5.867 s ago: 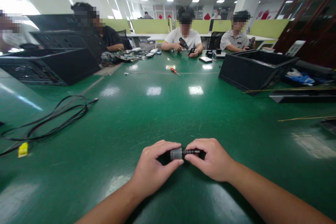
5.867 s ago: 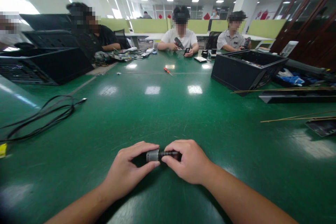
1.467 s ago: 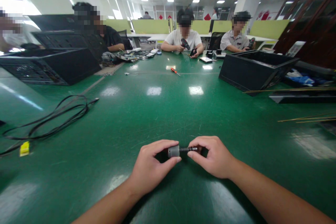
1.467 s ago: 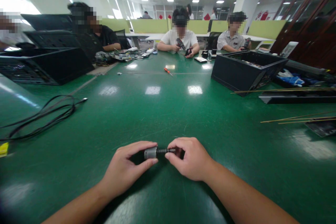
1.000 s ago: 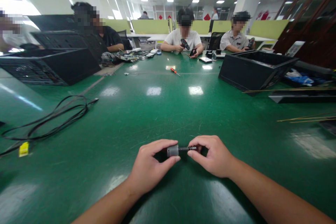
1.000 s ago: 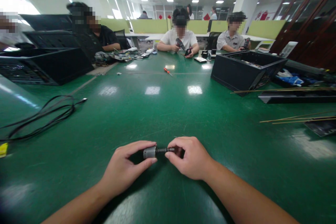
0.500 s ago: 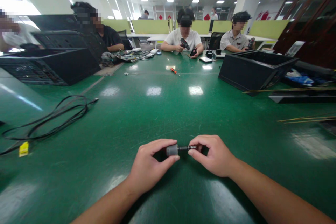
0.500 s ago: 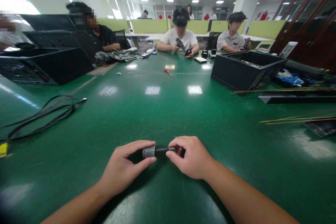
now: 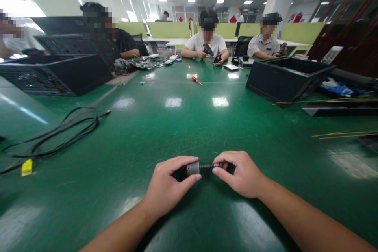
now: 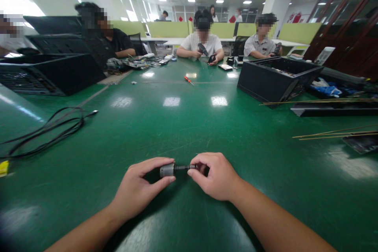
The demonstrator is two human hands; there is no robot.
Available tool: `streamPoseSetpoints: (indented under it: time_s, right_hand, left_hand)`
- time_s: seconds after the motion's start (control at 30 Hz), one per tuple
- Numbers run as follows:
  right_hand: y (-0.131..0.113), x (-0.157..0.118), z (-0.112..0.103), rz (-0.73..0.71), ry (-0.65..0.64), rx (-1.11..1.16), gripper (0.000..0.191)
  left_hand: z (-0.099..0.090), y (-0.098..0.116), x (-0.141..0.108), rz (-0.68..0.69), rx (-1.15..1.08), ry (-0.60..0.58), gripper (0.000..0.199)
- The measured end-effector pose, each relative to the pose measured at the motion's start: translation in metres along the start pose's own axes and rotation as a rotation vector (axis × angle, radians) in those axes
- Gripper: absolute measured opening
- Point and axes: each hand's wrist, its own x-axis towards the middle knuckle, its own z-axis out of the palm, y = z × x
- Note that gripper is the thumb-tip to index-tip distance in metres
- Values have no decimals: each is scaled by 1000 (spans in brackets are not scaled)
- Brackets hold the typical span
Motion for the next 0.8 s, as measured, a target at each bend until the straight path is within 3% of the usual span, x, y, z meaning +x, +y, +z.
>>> streamPoseSetpoints:
  time_s: [0.8]
  right_hand:
    - [1,0,-3,-9,6,-7,5]
  left_hand:
    - [-2,2,2,0,12,2,28]
